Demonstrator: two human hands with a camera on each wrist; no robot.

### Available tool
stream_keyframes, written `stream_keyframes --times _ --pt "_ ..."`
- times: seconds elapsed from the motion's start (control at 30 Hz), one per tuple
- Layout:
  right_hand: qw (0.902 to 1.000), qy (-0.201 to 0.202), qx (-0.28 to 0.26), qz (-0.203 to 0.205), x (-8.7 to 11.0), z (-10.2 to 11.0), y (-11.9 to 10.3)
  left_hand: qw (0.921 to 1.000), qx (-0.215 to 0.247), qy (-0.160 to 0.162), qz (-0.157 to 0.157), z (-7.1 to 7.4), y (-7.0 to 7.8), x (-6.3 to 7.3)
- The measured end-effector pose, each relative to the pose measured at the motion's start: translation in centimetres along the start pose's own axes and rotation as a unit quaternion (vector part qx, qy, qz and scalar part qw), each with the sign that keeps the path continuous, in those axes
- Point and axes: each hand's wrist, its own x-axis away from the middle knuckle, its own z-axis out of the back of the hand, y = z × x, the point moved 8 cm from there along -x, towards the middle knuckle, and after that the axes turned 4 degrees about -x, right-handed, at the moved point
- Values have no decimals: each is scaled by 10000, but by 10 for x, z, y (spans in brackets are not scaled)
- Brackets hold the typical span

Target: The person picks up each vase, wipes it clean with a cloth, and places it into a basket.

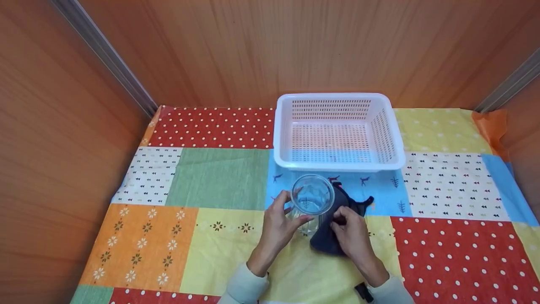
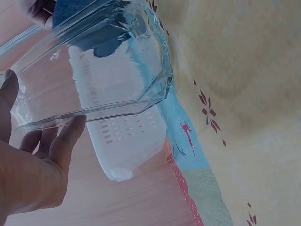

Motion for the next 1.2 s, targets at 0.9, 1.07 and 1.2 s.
stream_keyframes --times 0.9,1.07,1.2 --pt "9963 254 -814 -95 2 10 -23 9999 140 -82 39 0 -1 0" --pt "9935 388 -1071 38 1 17 -38 9999 62 -75 51 1 -1 -1" --pt "9921 471 -1151 158 0 22 -48 9999 59 -69 70 0 -1 -1"
